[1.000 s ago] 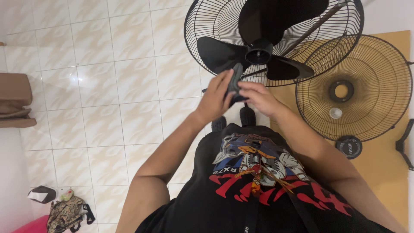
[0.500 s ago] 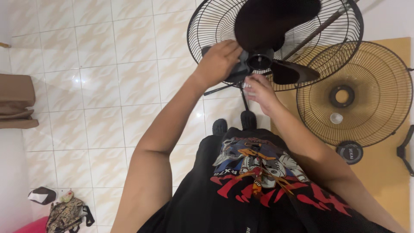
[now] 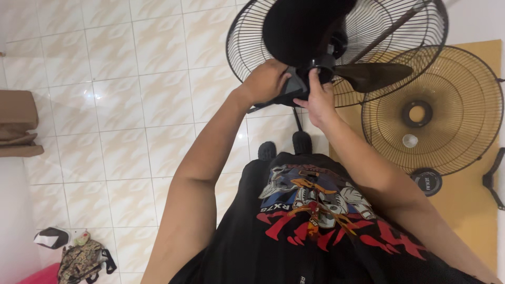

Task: The person assembles an electric fan by attaching the fan blades to the motor hub, securing them with a nut, and then fitting the front protective cage. The person uses a yellow cloth to wipe the fan blades and motor hub during assembly.

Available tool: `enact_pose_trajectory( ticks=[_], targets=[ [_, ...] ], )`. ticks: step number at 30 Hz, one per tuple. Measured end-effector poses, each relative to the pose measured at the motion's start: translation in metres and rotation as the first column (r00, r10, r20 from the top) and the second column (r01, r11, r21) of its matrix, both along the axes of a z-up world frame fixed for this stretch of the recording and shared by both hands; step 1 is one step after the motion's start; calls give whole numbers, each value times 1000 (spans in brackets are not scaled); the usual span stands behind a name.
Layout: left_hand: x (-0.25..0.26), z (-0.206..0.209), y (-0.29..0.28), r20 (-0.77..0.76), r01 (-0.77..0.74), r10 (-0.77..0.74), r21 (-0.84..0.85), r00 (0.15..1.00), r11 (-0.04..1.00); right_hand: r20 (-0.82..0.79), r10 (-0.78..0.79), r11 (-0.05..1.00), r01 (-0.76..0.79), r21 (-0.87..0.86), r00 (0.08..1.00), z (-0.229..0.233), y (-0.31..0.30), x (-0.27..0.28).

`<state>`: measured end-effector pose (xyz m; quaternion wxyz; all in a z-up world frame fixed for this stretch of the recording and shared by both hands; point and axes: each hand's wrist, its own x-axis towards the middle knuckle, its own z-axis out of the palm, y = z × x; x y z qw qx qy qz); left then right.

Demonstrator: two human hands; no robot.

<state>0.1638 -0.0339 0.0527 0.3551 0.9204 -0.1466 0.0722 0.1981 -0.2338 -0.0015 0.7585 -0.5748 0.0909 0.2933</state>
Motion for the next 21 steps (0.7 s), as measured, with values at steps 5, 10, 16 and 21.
enact_pose_trajectory(
  ticks=[5, 10, 16, 21],
  targets=[
    [-18, 1, 21, 1, -52, 52, -48, 999, 997, 4, -15, 997, 15, 72, 1000, -2, 0, 1],
    [-35, -3, 34, 47, -137, 148, -184, 988, 973, 13, -5, 990, 3, 144, 1000, 5, 4, -5],
    [-50, -15, 29, 100, -329, 397, -396, 912, 857, 9, 54, 948, -54, 315, 998, 5, 2, -5],
    [-61, -24, 10, 119, -441, 592, -555, 797, 705, -55, 17, 922, 6, 388, 998, 8, 6, -8]
  ],
)
